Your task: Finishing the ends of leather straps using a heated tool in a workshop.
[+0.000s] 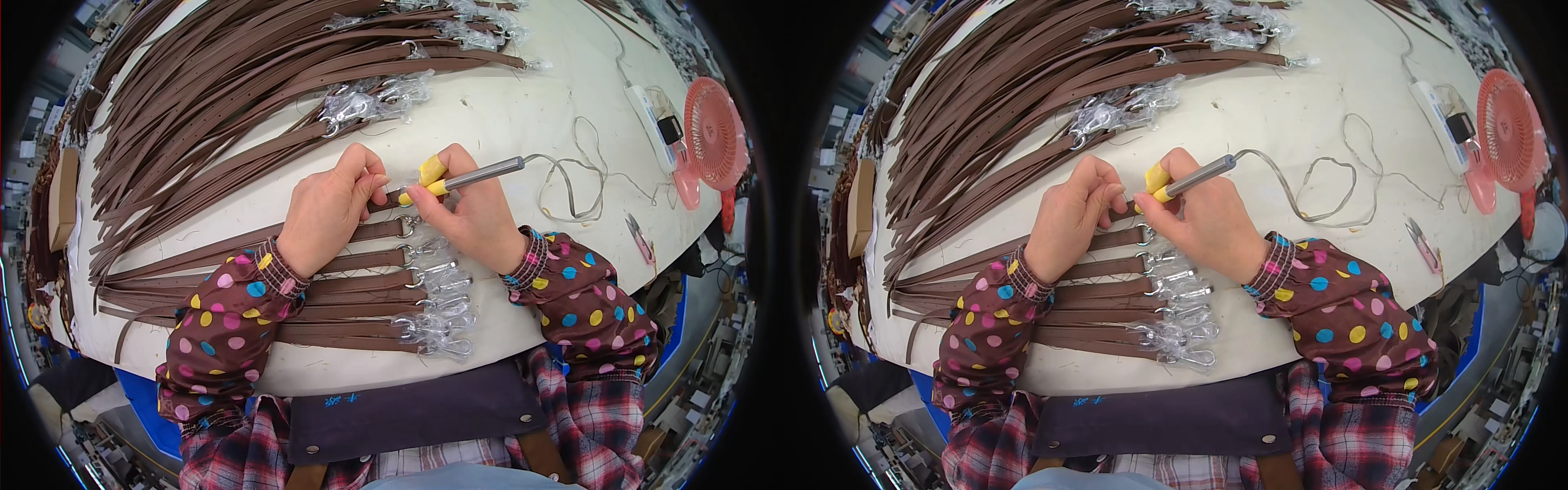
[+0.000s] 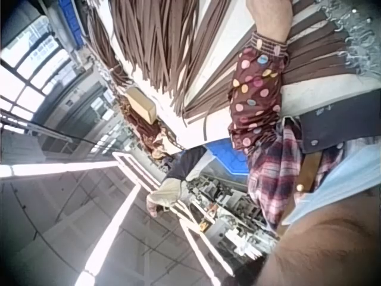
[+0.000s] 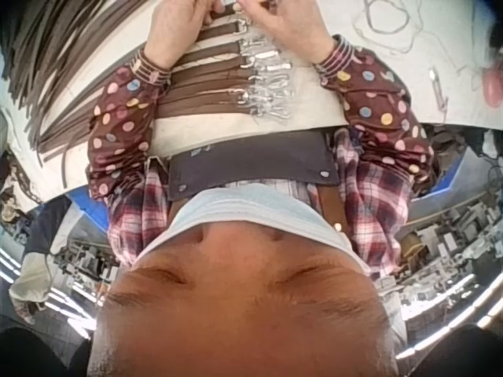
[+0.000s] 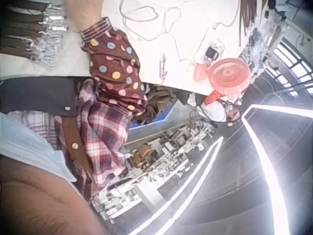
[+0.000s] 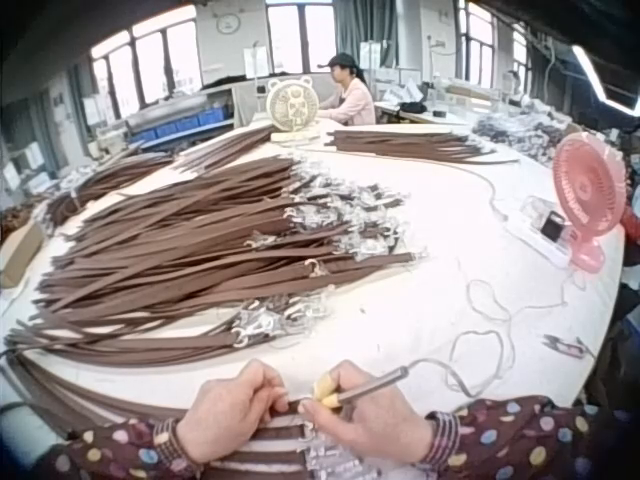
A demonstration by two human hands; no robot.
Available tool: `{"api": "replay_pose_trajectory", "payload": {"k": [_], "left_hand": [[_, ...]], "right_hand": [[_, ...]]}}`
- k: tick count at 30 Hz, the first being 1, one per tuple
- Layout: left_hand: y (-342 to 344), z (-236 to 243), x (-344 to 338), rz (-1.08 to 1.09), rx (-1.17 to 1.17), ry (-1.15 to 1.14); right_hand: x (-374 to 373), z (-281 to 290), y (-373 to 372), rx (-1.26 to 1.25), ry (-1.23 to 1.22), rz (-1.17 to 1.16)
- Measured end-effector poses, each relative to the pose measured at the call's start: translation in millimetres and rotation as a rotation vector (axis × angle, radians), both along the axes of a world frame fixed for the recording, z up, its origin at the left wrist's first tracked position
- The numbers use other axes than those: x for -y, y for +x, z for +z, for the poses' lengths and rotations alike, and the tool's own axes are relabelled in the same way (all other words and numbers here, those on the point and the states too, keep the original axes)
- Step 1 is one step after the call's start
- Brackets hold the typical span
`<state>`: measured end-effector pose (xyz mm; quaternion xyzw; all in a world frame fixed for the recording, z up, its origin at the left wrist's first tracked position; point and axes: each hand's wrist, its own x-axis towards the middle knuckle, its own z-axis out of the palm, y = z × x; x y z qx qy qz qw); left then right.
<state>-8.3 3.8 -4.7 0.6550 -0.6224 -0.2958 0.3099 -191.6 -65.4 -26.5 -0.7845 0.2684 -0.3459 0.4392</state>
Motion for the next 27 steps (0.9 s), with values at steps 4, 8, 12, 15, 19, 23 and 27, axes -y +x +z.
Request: {"api": "replay_pose_trajectory", "payload": {"k": [4, 8, 12, 15, 19, 23, 27], "left_hand": [[0, -1, 0, 0.000, 0.005, -0.008], [1, 2, 0, -0.015, 0.003, -0.013], [5, 8, -1, 0.079, -0.208, 0.088], [14, 10, -1, 0.010, -0.156, 0.075], [23, 18, -4, -0.147, 0.049, 0.090], [18, 18, -6, -0.212, 0.268, 0.044], [15, 18, -3, -0.143, 0.280, 0.091]], "right_hand": [[0, 1, 0, -0.010, 0.003, 0.000], [1, 1, 0, 0.021, -0.007, 0.000], [1, 3, -1, 0.105, 0.057, -0.014], [4, 0, -3, 0.128, 0.102, -0.015], [3, -1, -1, 0.154, 0.197, -0.002], [2, 0, 0, 0.116, 0.229, 0.001], [12, -3, 0, 0.205, -0.024, 0.044]]}}
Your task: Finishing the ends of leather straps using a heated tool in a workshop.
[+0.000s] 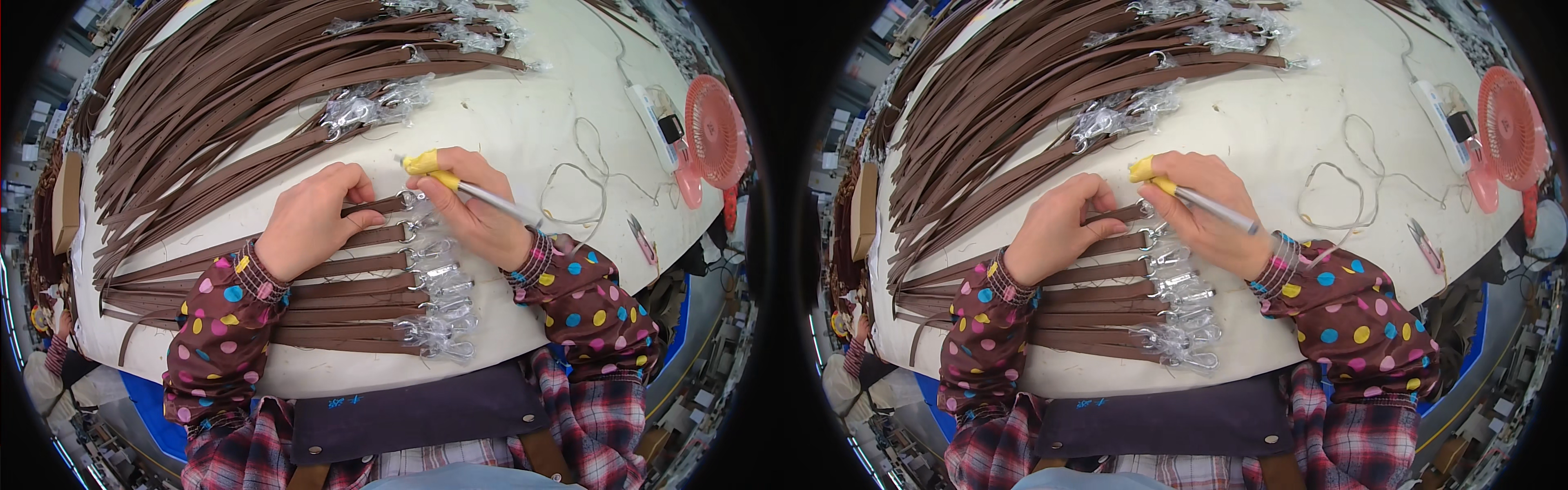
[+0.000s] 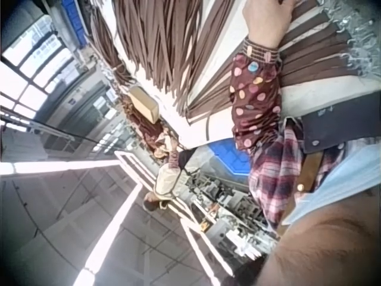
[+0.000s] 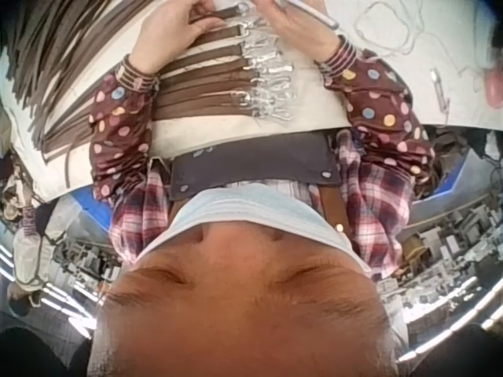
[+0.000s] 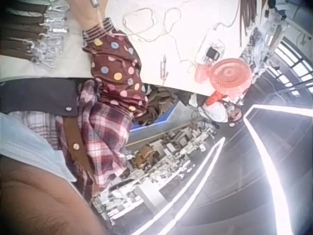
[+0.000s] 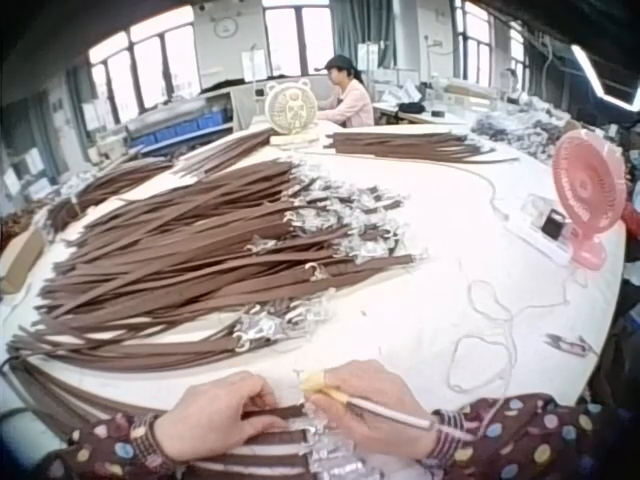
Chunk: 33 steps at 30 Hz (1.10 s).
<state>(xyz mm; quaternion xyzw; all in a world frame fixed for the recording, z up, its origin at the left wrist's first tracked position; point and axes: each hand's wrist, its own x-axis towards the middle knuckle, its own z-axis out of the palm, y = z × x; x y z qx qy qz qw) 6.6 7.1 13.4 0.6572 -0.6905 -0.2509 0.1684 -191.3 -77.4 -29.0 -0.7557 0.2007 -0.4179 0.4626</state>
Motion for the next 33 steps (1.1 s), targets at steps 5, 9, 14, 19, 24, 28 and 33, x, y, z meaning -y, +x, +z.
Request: {"api": "replay_pose_trajectory", "payload": {"k": [5, 9, 14, 19, 24, 28, 33], "left_hand": [[3, 4, 4, 0.115, -0.026, 0.182], [12, -9, 3, 0.110, -0.224, 0.078], [21, -7, 5, 0.100, -0.234, -0.003], [30, 7, -1, 0.112, 0.565, -0.445], [8, 6, 3, -0.063, 0.213, -0.453], [-4, -10, 5, -0.052, -0.147, -0.217], [-1, -9, 6, 0.108, -0.381, 0.036]], "right_hand": [[6, 5, -8, -0.322, -0.391, 0.003], [6, 2, -5, -0.317, -0.382, 0.041], [6, 0, -4, -0.319, -0.375, 0.031], [6, 1, -4, -0.318, -0.339, 0.025], [6, 4, -3, -0.286, -0.194, 0.019], [4, 5, -2, -0.304, 0.015, 0.052], [3, 9, -2, -0.322, 0.084, 0.065]]}}
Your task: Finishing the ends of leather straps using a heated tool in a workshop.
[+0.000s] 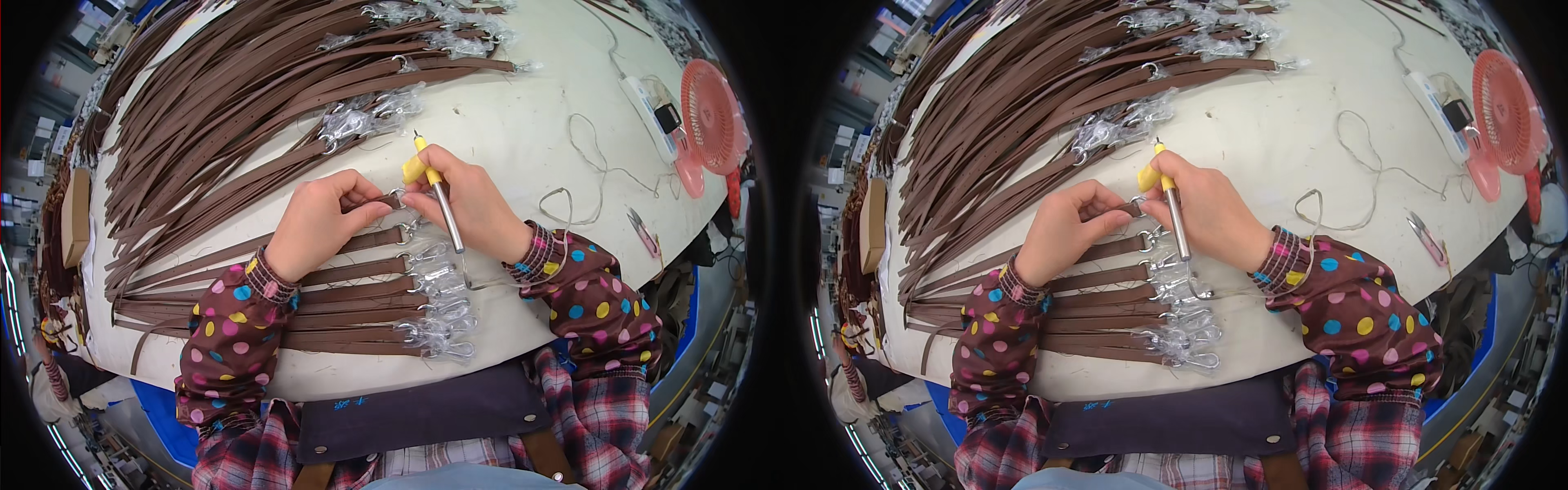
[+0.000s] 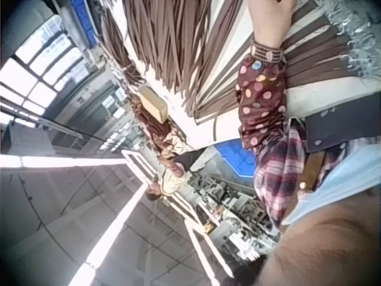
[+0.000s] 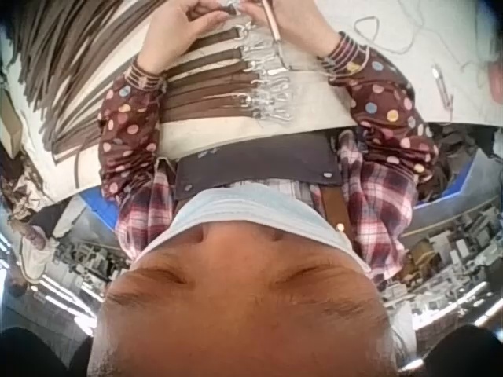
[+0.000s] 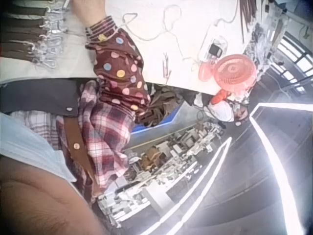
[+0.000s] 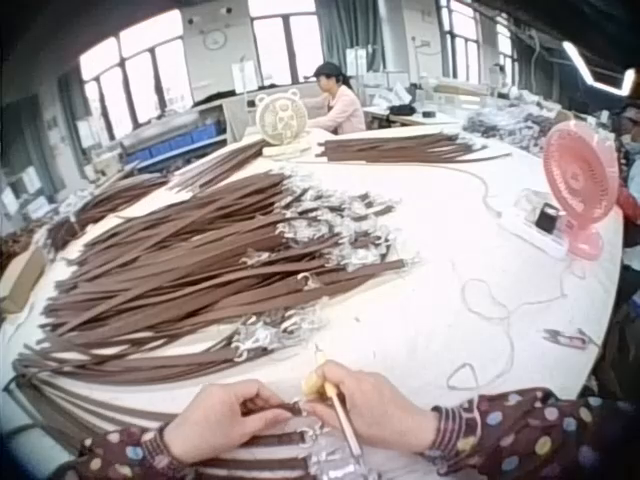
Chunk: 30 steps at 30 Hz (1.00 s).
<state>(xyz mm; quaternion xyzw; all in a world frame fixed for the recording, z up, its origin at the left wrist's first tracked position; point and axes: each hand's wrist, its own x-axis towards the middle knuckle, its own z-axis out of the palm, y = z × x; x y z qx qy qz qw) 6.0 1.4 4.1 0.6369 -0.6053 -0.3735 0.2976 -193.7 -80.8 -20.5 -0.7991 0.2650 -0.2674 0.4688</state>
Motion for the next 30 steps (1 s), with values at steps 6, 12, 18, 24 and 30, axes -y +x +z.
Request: {"api": "replay_pose_trajectory", "payload": {"k": [6, 12, 18, 24, 30], "left_hand": [[12, 12, 3, -0.036, -0.091, 0.173], [-1, 7, -11, -0.119, 0.598, -0.566], [-1, -3, -25, -0.183, 0.497, -0.448], [-6, 18, -19, -0.112, 0.245, -0.087], [-3, 8, -8, -0.215, 0.265, -0.079]], "right_hand": [[0, -1, 0, 0.015, 0.077, -0.009], [13, -2, -7, 0.068, -0.358, -0.010], [11, 1, -16, 0.062, -0.493, 0.075], [2, 8, -19, -0.018, -0.255, 0.169], [-4, 8, -11, 0.219, 0.166, -0.045]]}}
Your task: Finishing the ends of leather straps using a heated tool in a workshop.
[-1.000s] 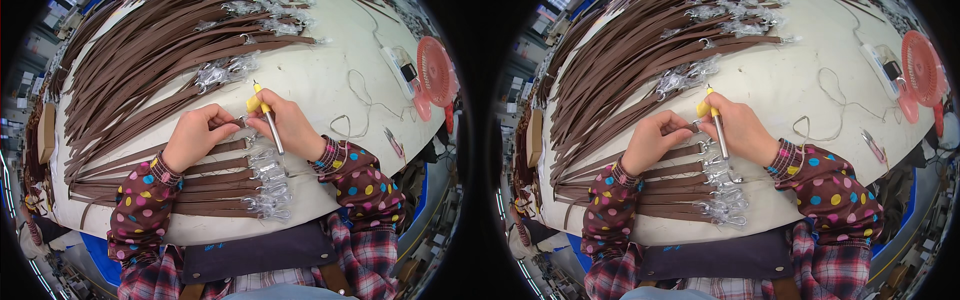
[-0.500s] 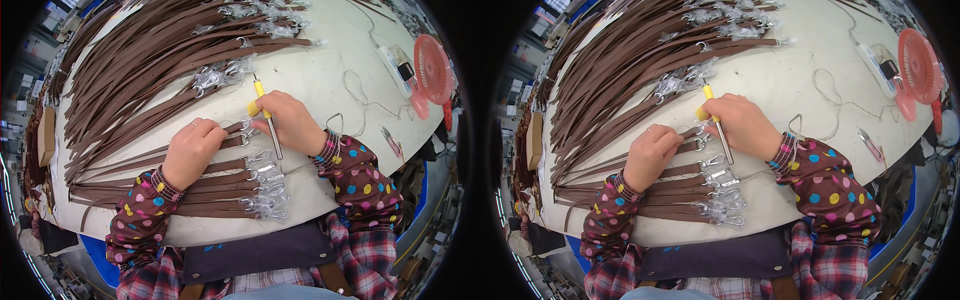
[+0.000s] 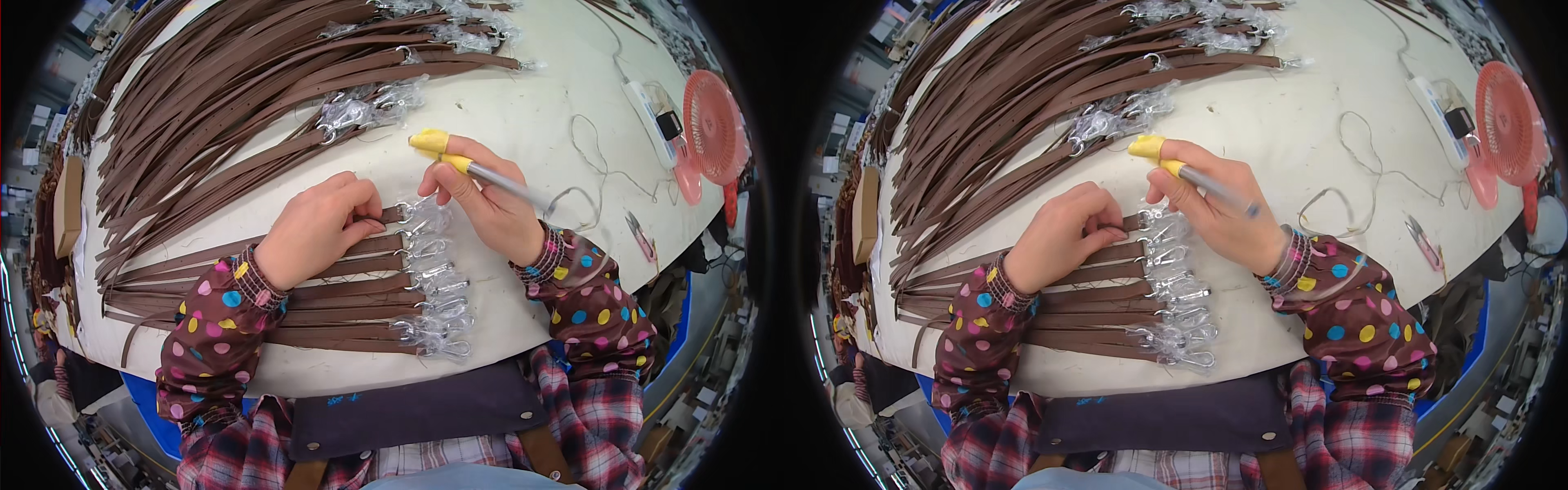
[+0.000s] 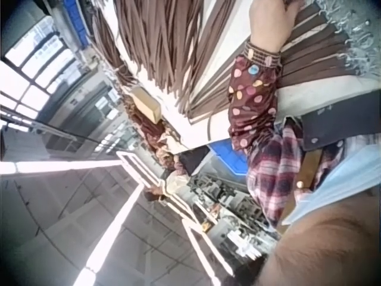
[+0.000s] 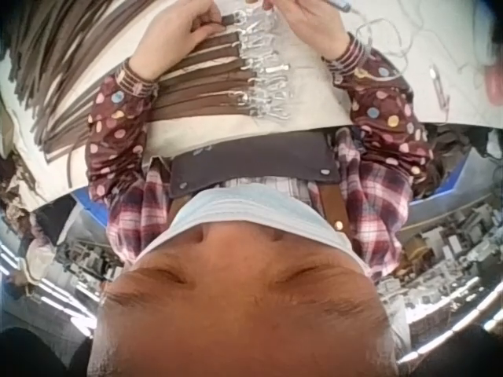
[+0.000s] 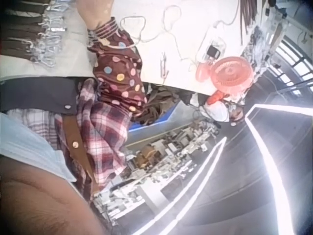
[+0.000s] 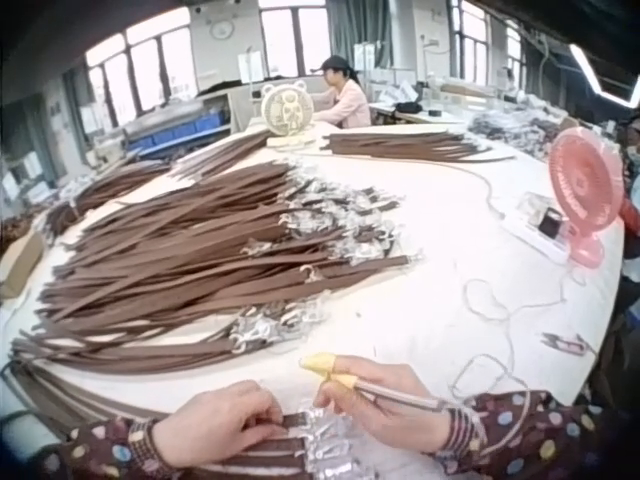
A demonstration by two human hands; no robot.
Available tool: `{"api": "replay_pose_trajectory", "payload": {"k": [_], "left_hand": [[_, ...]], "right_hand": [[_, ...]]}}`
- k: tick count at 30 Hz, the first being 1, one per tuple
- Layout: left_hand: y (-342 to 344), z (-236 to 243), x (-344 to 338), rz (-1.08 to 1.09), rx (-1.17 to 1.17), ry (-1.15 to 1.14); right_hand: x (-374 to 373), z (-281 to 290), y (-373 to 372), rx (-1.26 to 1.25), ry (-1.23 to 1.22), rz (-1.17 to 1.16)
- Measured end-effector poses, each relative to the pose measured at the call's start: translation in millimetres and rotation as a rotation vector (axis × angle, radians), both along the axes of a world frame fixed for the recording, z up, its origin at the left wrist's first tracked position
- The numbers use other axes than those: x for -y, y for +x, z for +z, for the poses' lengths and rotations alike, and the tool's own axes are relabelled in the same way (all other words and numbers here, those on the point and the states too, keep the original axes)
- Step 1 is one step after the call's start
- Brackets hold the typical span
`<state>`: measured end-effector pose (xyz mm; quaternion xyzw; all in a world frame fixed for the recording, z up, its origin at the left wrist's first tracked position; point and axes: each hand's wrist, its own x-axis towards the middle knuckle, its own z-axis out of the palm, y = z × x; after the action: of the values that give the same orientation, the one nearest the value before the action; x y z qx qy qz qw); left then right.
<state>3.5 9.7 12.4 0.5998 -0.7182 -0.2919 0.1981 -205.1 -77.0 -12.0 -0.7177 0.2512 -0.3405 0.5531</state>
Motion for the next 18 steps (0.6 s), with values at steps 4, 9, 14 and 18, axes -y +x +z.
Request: {"api": "replay_pose_trajectory", "payload": {"k": [4, 9, 14, 18], "left_hand": [[0, 2, -2, 0.048, -0.116, 0.057], [6, -4, -2, 0.177, -0.359, 0.263], [6, -11, -3, 0.200, -0.581, 0.288], [5, -11, -3, 0.214, -0.636, 0.315]], "right_hand": [[-7, -1, 8, 0.120, 0.162, 0.061], [-8, -7, 10, 0.006, 0.077, 0.050], [-11, -13, 12, -0.044, -0.056, -0.022], [-12, -18, 11, -0.058, -0.091, -0.027]]}}
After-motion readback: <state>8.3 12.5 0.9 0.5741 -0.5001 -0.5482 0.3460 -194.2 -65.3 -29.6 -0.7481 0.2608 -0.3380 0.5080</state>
